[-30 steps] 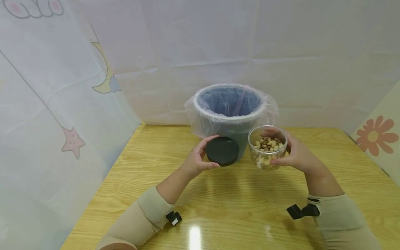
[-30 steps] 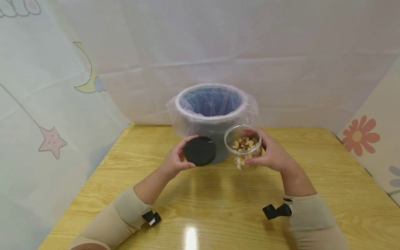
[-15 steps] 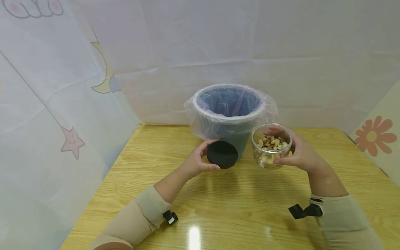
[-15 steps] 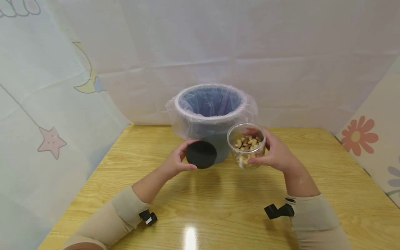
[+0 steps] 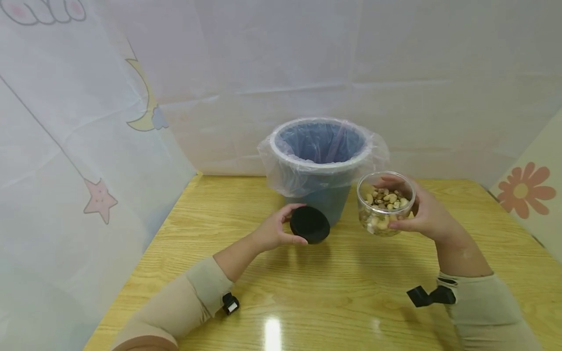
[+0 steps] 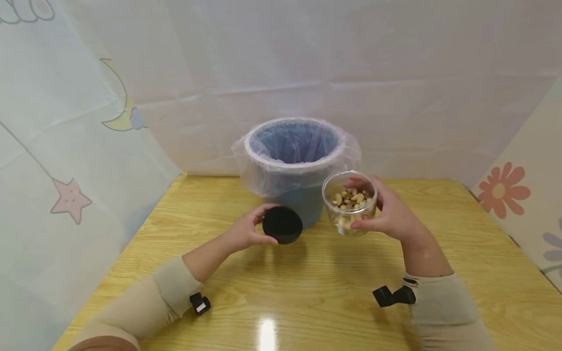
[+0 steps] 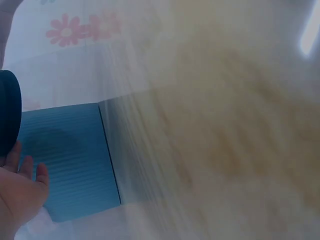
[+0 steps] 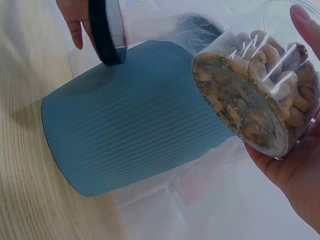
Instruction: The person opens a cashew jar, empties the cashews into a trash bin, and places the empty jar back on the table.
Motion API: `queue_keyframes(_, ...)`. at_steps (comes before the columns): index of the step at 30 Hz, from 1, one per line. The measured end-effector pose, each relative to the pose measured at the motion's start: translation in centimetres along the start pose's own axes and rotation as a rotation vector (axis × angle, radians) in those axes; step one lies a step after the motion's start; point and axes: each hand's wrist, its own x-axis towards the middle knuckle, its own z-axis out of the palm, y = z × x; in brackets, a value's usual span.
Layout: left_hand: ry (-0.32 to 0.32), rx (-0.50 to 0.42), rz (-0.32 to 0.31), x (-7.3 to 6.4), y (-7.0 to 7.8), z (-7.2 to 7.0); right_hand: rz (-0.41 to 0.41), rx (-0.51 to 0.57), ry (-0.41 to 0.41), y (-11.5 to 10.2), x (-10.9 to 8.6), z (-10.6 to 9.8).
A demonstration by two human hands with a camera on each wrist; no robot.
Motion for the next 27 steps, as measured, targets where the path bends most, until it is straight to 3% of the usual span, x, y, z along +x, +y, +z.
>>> queue_keyframes(4, -0.022, 0.075, -0.044, 0.1, -0.5, -0.1, -0.022, 0.017, 0.005, 0.0, 0.0, -0.2)
queue_keyframes(11, -0.123, 0.202, -0.085, 0.2, -1.1, 0.0, -0.049, 0.038, 0.002, -0.5, 0.0, -0.3)
queue_keyframes(19, -0.244, 0.230, -0.068, 0.2, -1.2, 0.5, -0.032, 0.037, 0.009, -0.5, -0.1, -0.5)
queue_keyframes(27, -0.322, 0.253, -0.113, 0.1, -1.2, 1.3, -0.007, 0.019, 0.003, -0.5, -0.1, -0.6)
